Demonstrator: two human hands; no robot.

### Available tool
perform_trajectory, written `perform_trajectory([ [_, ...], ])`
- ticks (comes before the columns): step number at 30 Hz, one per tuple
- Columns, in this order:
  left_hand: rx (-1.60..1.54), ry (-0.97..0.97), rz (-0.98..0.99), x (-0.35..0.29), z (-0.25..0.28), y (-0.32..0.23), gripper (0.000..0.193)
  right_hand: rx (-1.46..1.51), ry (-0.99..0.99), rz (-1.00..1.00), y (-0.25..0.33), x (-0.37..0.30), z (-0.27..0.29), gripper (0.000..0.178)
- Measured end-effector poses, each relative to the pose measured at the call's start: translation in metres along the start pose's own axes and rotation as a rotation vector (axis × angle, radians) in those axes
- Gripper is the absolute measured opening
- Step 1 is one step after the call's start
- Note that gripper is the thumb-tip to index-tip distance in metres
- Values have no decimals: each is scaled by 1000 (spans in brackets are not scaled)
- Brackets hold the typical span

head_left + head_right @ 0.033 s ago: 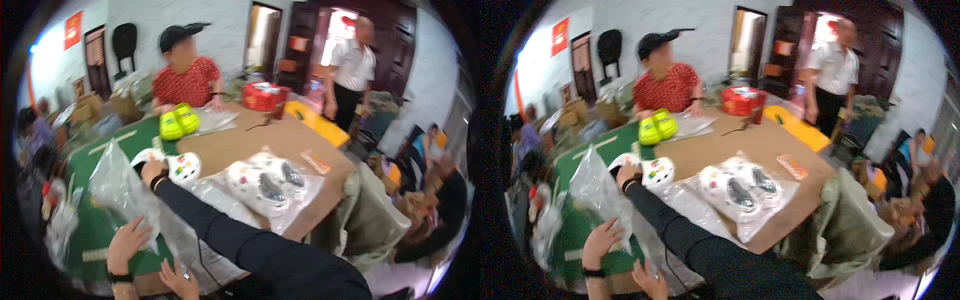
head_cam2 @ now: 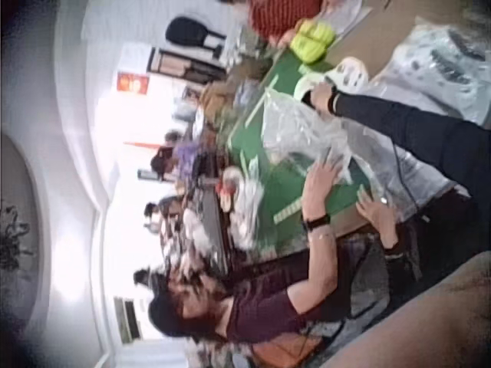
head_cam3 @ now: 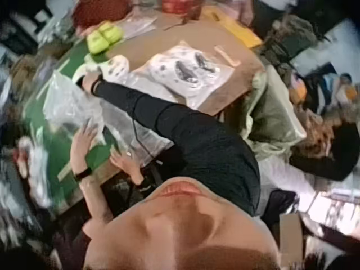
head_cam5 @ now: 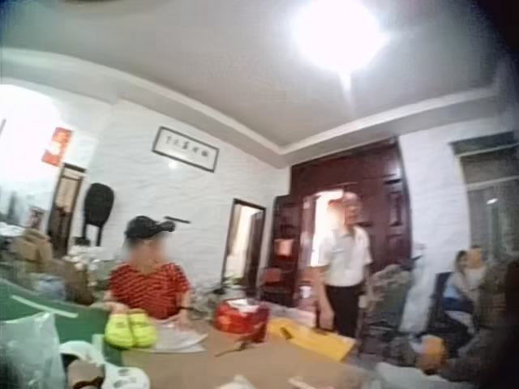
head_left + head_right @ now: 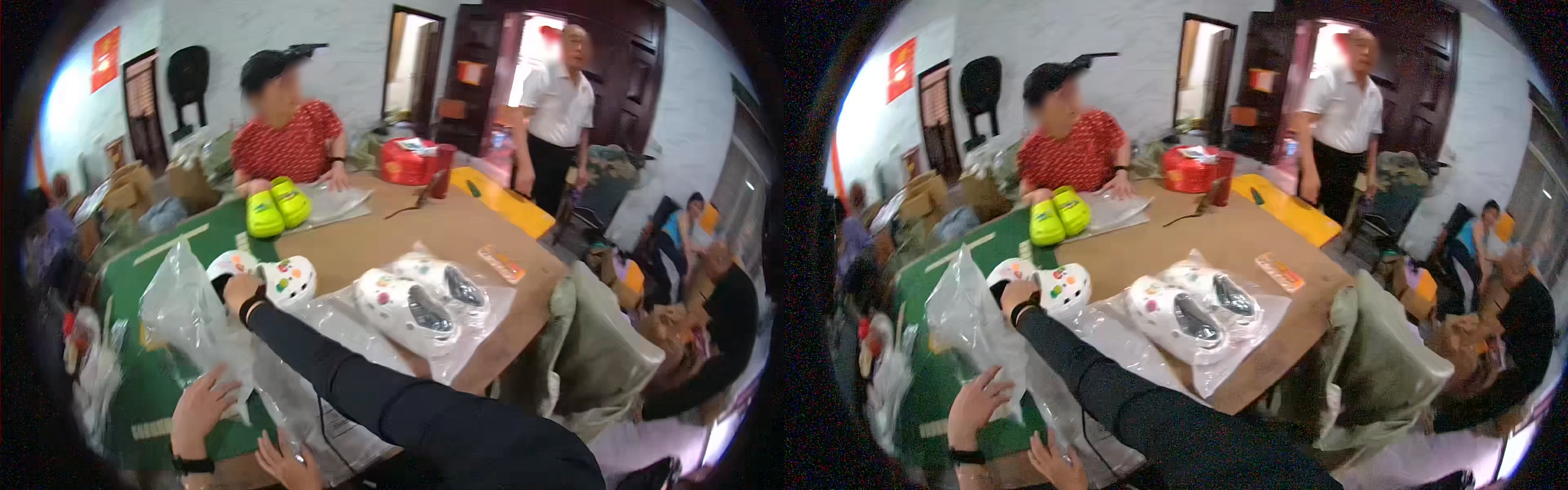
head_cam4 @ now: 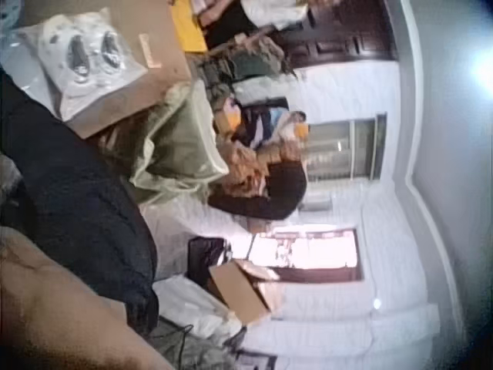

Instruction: Packing pairs of white shoes into plastic bags.

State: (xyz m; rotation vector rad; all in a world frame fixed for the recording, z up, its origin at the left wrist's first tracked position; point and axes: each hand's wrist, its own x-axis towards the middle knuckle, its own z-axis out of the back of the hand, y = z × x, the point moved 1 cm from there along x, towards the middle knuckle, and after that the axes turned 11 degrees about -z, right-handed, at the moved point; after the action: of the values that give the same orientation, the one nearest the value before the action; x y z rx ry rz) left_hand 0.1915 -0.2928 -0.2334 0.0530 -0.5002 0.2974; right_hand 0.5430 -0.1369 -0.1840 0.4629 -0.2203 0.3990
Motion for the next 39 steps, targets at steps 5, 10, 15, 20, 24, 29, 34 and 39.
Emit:
perform_trajectory([
  [5,-136,48,150,-17,-11,22,48,234,-49,94,11,-33,20,15],
  [10,-93,50,78,-18,-15,30,47,434,-10,-88,2,-24,41,13],
  [15,-18,52,33,-18,-12,30,48,587,31,-216,-18,-19,54,23],
  [20,-51,58,55,-18,12,22,55,683,0,-296,-34,-22,67,27],
  [24,-199,113,8,-4,2,17,61,1041,-109,-344,-99,-9,94,23],
  [29,-47,-55,123,5,52,27,84,835,-101,62,-84,-53,160,23],
  [34,-922,-379,62,64,105,-32,81,838,-121,137,-72,-104,208,20],
  [39,-1014,-246,172,82,123,-83,55,929,-69,214,-92,-133,233,17],
])
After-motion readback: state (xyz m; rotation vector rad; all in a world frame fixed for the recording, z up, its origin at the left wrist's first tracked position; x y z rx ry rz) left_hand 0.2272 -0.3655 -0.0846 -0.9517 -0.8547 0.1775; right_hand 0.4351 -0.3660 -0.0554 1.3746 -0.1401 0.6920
